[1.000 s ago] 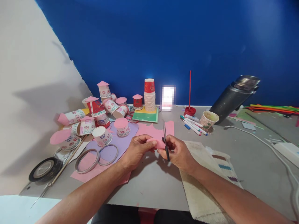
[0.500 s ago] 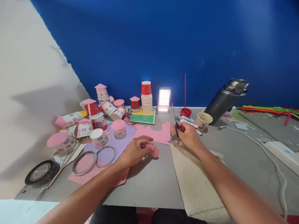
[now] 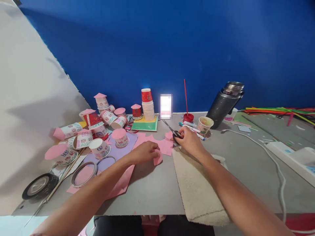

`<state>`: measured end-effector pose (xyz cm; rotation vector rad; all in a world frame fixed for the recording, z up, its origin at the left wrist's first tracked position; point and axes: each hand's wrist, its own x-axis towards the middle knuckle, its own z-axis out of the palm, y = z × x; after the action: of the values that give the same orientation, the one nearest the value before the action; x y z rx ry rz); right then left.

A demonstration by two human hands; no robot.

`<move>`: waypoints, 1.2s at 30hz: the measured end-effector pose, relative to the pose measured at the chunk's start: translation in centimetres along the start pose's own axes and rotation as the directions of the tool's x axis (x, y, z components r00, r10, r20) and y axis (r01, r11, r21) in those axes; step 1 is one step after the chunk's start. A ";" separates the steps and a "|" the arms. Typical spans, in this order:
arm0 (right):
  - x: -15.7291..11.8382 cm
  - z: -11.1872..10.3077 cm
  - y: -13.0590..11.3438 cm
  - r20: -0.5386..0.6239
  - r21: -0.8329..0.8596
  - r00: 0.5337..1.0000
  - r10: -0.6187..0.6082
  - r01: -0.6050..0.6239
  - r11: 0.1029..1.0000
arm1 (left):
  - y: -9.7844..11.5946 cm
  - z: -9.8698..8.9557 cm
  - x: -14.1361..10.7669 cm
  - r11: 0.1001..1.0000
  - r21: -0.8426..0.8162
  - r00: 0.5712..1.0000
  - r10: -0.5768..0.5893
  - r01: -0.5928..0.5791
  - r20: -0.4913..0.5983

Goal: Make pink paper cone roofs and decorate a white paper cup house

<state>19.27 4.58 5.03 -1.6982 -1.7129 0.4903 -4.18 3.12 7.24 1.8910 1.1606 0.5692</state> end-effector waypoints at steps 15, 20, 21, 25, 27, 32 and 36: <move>-2.2 2.0 -1.8 0.569 0.654 0.808 -0.156 -0.329 0.681 | -1.5 0.5 -1.0 0.711 -0.703 0.999 -0.023 0.036 0.028; -2.3 2.3 -1.7 0.571 0.638 0.807 -0.149 -0.323 0.699 | -1.9 1.0 -1.0 0.610 -0.791 0.999 -0.019 0.039 0.035; -2.3 2.3 -1.7 0.570 0.630 0.809 -0.145 -0.318 0.708 | -1.9 1.0 -1.0 0.600 -0.798 0.999 -0.032 0.052 0.041; -2.4 2.3 -2.0 0.552 0.610 0.825 -0.125 -0.296 0.735 | -2.0 1.0 -1.1 0.598 -0.798 0.997 -0.060 0.068 0.040; -2.4 2.4 -2.0 0.544 0.612 0.831 -0.118 -0.296 0.733 | -1.9 1.1 -1.1 0.604 -0.795 0.997 -0.062 0.065 0.034; -2.4 2.8 -1.6 0.543 0.670 0.832 -0.119 -0.343 0.659 | -1.9 1.2 -1.3 0.624 -0.778 0.997 -0.066 0.076 0.045; -2.4 2.8 -1.6 0.518 0.653 0.853 -0.060 -0.349 0.672 | -2.2 1.4 -1.2 0.702 -0.711 0.996 -0.090 0.049 -0.021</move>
<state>15.99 2.60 3.69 -1.1414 -1.3712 1.5945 -4.89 2.04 4.69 1.1540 0.8537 0.8820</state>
